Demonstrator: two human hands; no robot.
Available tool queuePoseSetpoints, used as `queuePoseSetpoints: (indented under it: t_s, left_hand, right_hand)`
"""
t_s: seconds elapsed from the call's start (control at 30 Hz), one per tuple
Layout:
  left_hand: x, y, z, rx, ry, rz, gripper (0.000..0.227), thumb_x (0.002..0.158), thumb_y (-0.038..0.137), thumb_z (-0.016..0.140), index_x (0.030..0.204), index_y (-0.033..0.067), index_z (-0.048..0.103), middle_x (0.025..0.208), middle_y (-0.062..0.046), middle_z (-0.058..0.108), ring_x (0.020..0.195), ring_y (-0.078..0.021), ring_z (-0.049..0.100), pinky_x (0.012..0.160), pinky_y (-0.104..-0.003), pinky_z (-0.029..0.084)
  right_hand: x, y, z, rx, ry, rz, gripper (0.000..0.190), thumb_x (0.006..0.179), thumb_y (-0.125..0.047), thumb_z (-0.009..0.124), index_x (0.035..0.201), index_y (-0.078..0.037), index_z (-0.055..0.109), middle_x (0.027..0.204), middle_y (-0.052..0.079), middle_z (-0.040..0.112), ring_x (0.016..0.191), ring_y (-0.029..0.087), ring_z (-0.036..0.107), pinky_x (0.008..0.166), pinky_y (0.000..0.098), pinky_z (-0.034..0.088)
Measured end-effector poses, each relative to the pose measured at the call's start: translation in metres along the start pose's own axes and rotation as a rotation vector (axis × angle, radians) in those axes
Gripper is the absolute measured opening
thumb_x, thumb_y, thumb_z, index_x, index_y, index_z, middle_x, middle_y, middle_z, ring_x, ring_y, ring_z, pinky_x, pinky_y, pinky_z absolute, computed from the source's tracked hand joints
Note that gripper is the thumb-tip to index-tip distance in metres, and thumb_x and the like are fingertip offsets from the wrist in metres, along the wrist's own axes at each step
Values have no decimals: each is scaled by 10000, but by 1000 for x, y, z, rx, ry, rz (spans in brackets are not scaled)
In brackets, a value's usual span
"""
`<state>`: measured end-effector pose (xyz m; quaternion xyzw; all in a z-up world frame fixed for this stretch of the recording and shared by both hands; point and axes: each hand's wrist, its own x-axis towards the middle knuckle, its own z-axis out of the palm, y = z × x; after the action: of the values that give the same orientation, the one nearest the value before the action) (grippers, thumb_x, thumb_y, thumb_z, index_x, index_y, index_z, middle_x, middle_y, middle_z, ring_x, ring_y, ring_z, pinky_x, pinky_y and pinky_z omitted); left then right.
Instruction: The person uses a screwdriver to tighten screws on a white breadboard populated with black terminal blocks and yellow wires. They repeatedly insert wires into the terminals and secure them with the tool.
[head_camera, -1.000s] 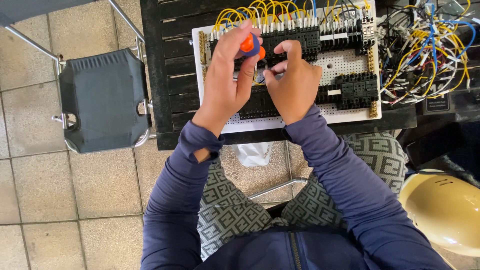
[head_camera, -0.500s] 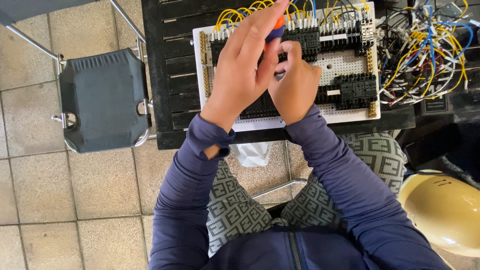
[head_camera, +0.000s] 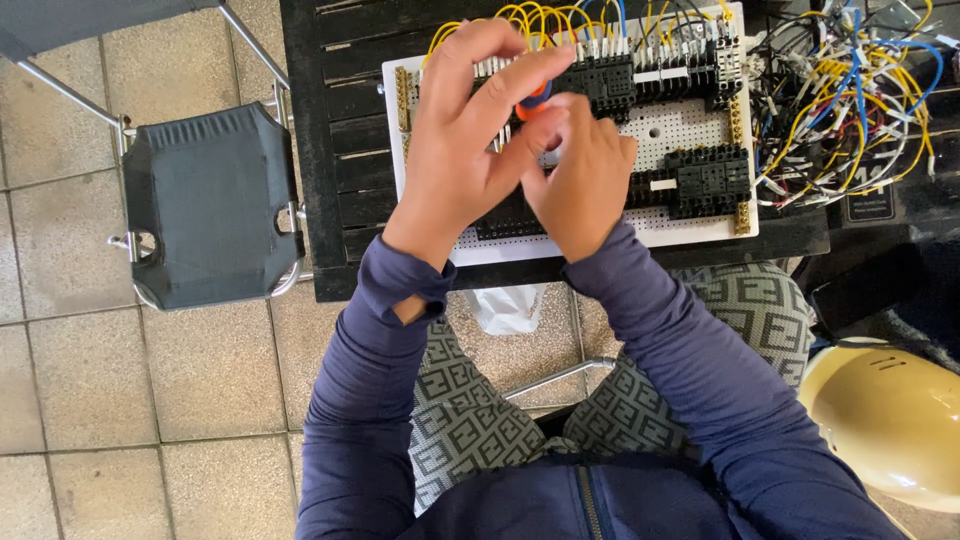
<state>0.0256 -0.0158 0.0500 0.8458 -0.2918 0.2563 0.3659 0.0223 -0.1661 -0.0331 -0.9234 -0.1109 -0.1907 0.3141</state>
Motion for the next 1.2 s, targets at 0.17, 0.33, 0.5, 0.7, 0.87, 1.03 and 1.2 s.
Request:
queuePoseSetpoints:
  t_s: [0.17, 0.33, 0.5, 0.7, 0.87, 1.03, 1.2]
  left_hand:
    - [-1, -4, -6, -19, 2, -12, 327, 1169, 2, 505, 1461, 142, 550, 1463, -96, 599, 1362, -260, 656, 1315, -566, 320]
    - [-2, -6, -9, -3, -63, -44, 348, 1169, 105, 541, 1510, 151, 487, 1517, -94, 555, 1413, -267, 631, 1366, -597, 215]
    - [-2, -10, -3, 50, -7, 15, 363, 1133, 175, 723, 1445, 180, 535, 1363, -81, 587, 1289, -274, 658, 1280, -616, 335]
    - [-6, -11, -2, 31, 54, 41, 354, 1135, 58, 673, 1447, 157, 538, 1289, -69, 677, 1217, -247, 672, 1253, -568, 430]
    - [-6, -2, -8, -63, -95, -9, 379, 1183, 11, 406, 1546, 120, 423, 1598, -93, 514, 1534, -300, 555, 1414, -644, 167]
    - [-4, -2, -2, -16, 19, 19, 383, 1146, 122, 700, 1481, 175, 522, 1331, -112, 541, 1194, -294, 609, 1090, -433, 507]
    - [-9, -3, 0, -106, -62, -9, 445, 1205, -21, 552, 1579, 140, 372, 1552, -103, 551, 1462, -305, 596, 1422, -592, 306]
  right_hand:
    - [-30, -20, -5, -61, -43, -283, 406, 962, -390, 650, 1161, -42, 587, 1244, 165, 608, 1135, 392, 568, 895, 522, 401]
    - [-46, -33, -5, -123, -77, -375, 530, 1047, -463, 608, 1309, -2, 599, 1384, 217, 576, 1309, 420, 519, 1049, 557, 347]
    - [-50, -32, 2, -110, -84, -412, 463, 1035, -418, 653, 1314, -50, 613, 1318, 178, 632, 1276, 376, 552, 1084, 581, 311]
    - [-49, -27, 3, -91, -108, -449, 487, 1024, -425, 673, 1294, -20, 657, 1321, 130, 654, 1350, 355, 515, 1060, 604, 302]
    - [-47, -25, 2, -58, -153, -428, 535, 974, -380, 748, 1369, -51, 601, 1460, 124, 581, 1374, 345, 501, 1025, 593, 323]
    - [-46, -26, 9, -144, -124, -392, 574, 884, -417, 779, 1296, -49, 620, 1281, 213, 588, 1233, 425, 517, 993, 610, 364]
    - [-44, -26, 5, -122, -129, -433, 594, 810, -364, 828, 1276, -47, 640, 1245, 179, 630, 1177, 383, 560, 950, 582, 379]
